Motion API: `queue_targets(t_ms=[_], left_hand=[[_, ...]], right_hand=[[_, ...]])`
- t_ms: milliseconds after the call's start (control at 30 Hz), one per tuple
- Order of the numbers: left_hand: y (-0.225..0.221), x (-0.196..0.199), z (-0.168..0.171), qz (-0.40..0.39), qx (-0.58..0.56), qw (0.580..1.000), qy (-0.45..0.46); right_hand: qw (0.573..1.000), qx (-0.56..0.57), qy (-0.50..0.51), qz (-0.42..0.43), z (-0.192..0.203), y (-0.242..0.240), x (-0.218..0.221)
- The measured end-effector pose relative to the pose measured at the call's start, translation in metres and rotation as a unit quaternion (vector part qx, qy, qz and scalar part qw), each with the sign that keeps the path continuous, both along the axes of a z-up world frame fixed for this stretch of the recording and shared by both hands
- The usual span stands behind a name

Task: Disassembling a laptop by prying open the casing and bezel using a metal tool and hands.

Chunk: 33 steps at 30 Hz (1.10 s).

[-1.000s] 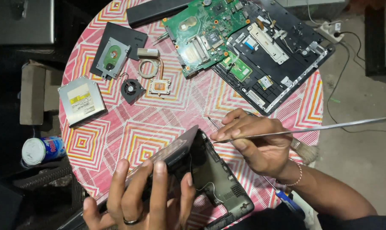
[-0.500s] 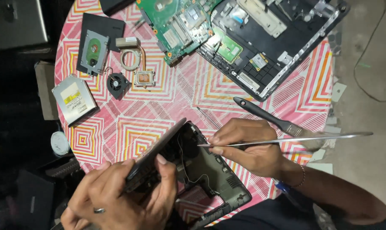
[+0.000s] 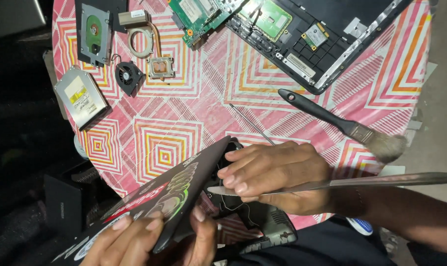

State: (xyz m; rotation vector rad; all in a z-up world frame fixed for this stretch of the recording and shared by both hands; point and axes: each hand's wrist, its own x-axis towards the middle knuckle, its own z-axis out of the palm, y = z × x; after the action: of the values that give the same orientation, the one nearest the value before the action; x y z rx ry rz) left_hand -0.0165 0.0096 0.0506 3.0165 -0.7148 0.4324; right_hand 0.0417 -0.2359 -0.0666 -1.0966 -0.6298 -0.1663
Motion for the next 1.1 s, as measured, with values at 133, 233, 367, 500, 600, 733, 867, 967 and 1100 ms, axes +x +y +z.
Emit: queue_targets(t_ms=[133,233,367,500,600,733,867,967,1100], left_hand=[[-0.008,0.0,0.0,-0.009,0.006,0.999,-0.043],[-0.007,0.001,-0.003,-0.016,0.005,0.997,-0.073],[-0.021,-0.011,-0.009,0.094,0.024,0.99,-0.099],[-0.027,-0.006,-0.004,0.105,0.038,0.989,-0.094],[-0.022,-0.008,-0.006,0.083,0.031,0.992,-0.092],[-0.022,-0.009,-0.006,0.099,0.046,0.99,-0.09],[-0.034,-0.007,-0.001,0.106,0.034,0.989,-0.093],[-0.028,0.0,-0.004,0.072,0.013,0.991,-0.11],[-0.038,-0.003,-0.003,0.121,0.041,0.986,-0.104]], right_hand=[[0.997,0.059,0.045,0.016,0.002,0.009,-0.003],[0.994,0.076,0.076,0.009,0.005,0.014,-0.003],[0.993,0.078,0.091,0.005,0.002,0.02,-0.005],[0.994,0.066,0.086,0.009,0.002,0.019,-0.003],[0.993,0.071,0.093,0.001,0.003,0.02,-0.004],[0.994,0.07,0.088,0.005,0.002,0.021,-0.005],[0.993,0.078,0.09,0.011,0.003,0.02,-0.006],[0.994,0.076,0.074,0.024,0.004,0.017,-0.007],[0.998,0.055,0.006,-0.028,-0.003,0.02,-0.001]])
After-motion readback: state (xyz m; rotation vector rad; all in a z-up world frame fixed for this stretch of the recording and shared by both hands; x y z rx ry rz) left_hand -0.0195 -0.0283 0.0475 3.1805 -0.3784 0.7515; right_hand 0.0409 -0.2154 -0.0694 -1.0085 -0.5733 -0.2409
